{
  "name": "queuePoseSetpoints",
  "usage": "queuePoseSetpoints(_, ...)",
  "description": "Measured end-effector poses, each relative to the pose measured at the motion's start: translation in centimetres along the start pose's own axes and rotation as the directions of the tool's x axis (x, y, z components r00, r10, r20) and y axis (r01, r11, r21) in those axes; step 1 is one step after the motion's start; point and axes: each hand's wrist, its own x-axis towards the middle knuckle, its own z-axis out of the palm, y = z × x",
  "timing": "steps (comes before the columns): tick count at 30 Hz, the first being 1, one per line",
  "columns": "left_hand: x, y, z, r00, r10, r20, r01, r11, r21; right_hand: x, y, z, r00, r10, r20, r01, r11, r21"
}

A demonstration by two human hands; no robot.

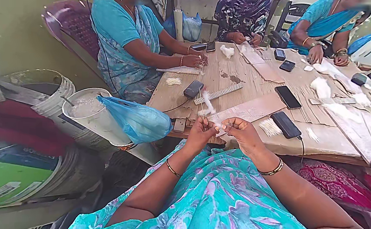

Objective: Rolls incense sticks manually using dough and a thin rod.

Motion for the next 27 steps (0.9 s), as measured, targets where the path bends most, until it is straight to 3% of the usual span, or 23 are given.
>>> queuePoseSetpoints(4,0.0,0.0,-0.1,1.000,-0.001,0.008,0.000,1.000,0.007,0.3,0.1,-0.2,0.998,-0.025,-0.064,0.028,0.998,0.051)
queuePoseSetpoints(20,0.5,-0.4,-0.1,0.997,-0.043,-0.058,0.045,0.998,0.038,1.0,1.1,-0.5,1.000,0.031,0.002,-0.031,0.999,0.031)
queuePoseSetpoints(23,1.2,-1.3,-0.6,0.991,-0.118,-0.062,0.130,0.960,0.250,2.0,2.3,-0.8,0.997,0.069,-0.039,-0.070,0.997,-0.013)
queuePoseSetpoints(27,3.1,-3.2,-2.5,0.978,-0.182,-0.098,0.201,0.736,0.646,4.9,5.3,-1.8,0.986,0.124,-0.111,-0.143,0.974,-0.177)
